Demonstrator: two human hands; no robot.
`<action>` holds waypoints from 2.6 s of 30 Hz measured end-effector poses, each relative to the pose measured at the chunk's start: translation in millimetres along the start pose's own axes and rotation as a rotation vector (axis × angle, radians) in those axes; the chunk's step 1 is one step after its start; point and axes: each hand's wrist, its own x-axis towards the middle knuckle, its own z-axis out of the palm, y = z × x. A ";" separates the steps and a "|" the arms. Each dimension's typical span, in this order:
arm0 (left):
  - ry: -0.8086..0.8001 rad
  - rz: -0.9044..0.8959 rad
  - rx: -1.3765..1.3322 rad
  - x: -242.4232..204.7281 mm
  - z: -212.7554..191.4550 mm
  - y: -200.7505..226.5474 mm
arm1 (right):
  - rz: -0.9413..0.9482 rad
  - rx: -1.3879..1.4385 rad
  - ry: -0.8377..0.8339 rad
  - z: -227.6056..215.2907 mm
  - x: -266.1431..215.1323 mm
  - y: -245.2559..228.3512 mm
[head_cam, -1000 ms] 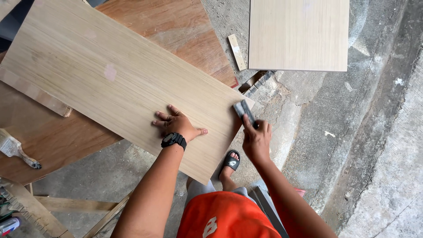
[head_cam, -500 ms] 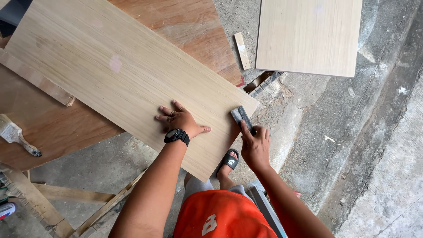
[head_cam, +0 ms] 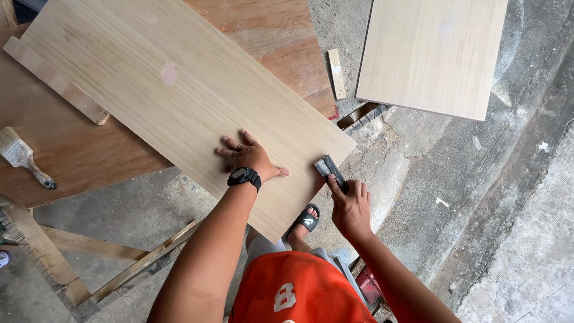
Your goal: Sanding the edges of a wooden board and brushing off the dust in a workshop.
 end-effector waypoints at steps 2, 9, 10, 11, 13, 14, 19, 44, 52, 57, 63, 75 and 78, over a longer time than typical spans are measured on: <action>0.007 -0.001 -0.003 -0.7 -2.7 0.1 | 0.009 0.015 0.012 8.5 35.2 -10.3; -0.001 -0.005 -0.030 -13.7 -9.4 1.7 | -0.005 0.040 0.047 29.7 90.3 -21.2; -0.003 0.006 -0.017 -12.9 -6.9 2.1 | 0.011 0.037 0.051 22.7 67.2 -16.1; 0.001 -0.002 -0.008 -10.5 -6.2 1.9 | 0.012 0.016 0.029 17.2 48.1 -11.6; 0.009 -0.008 0.007 -7.8 -7.3 2.7 | 0.019 -0.002 0.012 11.0 32.5 -8.3; 0.010 -0.008 -0.002 -7.6 -8.5 3.6 | 0.032 -0.012 0.001 10.3 35.6 -8.9; 0.013 -0.006 -0.044 -10.8 -5.1 1.6 | 0.053 0.031 0.038 35.4 108.0 -20.4; 0.032 0.008 -0.008 5.6 -4.8 0.3 | 0.260 0.017 0.006 16.7 98.8 24.5; 0.050 -0.007 -0.011 -3.5 -5.7 2.8 | 0.264 0.054 -0.030 11.8 71.2 17.8; 0.067 -0.004 0.001 -9.8 -7.5 6.5 | 0.309 0.067 -0.021 20.7 73.2 18.1; 0.076 0.000 0.051 -7.0 -3.1 1.9 | 0.302 0.095 0.014 18.7 113.7 15.7; 0.075 -0.004 0.049 -8.0 -4.9 2.8 | 0.315 0.082 0.047 14.7 143.1 9.7; 0.075 -0.013 0.065 0.7 -1.4 -0.5 | 0.282 0.107 0.011 0.7 102.1 11.8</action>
